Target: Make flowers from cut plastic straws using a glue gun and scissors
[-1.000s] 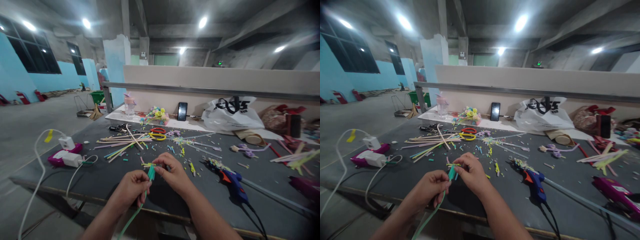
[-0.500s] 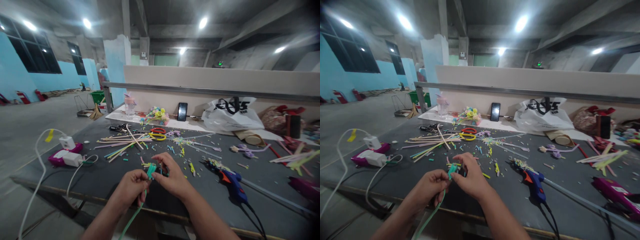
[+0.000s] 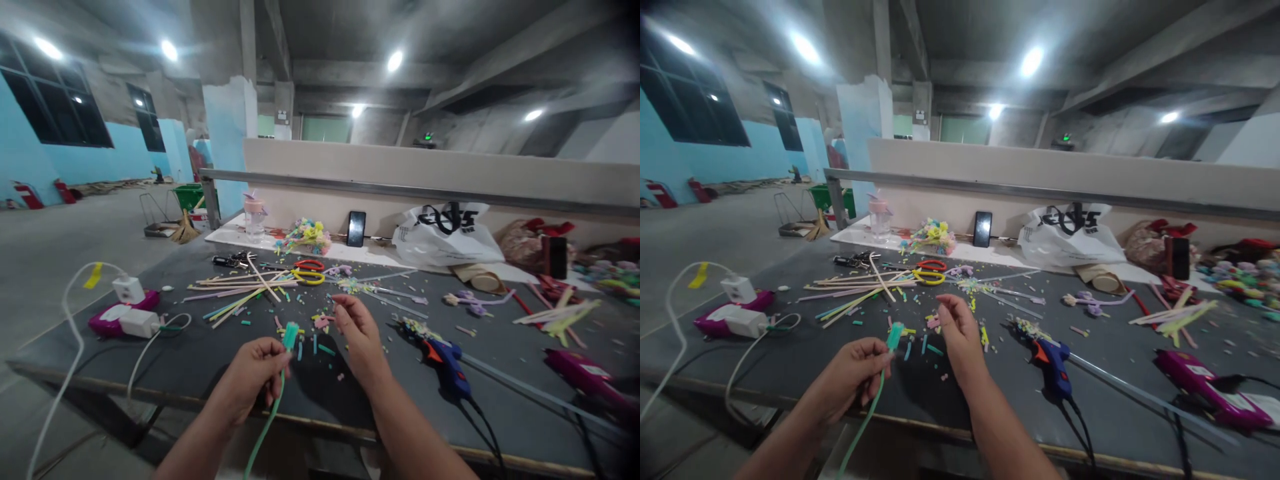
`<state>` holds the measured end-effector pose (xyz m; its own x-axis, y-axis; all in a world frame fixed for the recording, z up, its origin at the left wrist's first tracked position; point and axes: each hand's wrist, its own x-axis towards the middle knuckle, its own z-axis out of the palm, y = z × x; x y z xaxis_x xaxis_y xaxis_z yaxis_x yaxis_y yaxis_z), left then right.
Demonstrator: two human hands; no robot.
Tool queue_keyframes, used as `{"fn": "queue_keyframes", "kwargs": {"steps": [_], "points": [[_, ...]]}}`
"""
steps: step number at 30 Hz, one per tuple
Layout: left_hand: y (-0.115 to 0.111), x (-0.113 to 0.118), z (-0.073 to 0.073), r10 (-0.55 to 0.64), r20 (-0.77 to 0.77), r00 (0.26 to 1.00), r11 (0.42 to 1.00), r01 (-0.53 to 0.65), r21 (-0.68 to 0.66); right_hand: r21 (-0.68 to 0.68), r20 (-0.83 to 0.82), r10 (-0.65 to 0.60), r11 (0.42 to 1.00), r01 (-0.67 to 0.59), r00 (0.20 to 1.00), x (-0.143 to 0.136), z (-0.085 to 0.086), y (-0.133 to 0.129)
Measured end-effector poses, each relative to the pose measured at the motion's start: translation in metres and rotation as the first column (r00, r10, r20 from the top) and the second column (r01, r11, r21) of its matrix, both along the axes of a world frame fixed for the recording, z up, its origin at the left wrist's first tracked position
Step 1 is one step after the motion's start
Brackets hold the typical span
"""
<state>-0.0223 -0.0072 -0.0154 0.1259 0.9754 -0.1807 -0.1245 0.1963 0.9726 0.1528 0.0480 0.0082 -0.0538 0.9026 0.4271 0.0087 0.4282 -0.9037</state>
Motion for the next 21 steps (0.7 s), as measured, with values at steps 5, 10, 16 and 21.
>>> {"fn": "queue_keyframes", "kwargs": {"steps": [5, 10, 16, 21], "points": [[-0.001, -0.003, 0.002, -0.004, 0.043, 0.999, 1.0, 0.003, 0.012, 0.045, 0.222, -0.244, 0.97, 0.24, 0.944, 0.053, 0.012, -0.019], [-0.003, -0.005, 0.005, 0.003, 0.033, 0.999, 1.0, -0.003, -0.002, 0.179, 0.668, -0.551, 0.771, 0.611, 0.499, 0.159, 0.005, -0.034], [-0.008, -0.003, 0.012, 0.012, 0.06, 0.998, 1.0, -0.013, 0.007, -0.013, 0.904, -0.292, 0.711, 0.703, 0.312, 0.219, -0.012, -0.041], [-0.01, -0.008, 0.01, -0.034, 0.144, 0.989, 0.999, 0.037, -0.013, -0.121, 0.935, -0.14, 0.74, 0.662, 0.327, 0.209, -0.007, -0.031]]}}
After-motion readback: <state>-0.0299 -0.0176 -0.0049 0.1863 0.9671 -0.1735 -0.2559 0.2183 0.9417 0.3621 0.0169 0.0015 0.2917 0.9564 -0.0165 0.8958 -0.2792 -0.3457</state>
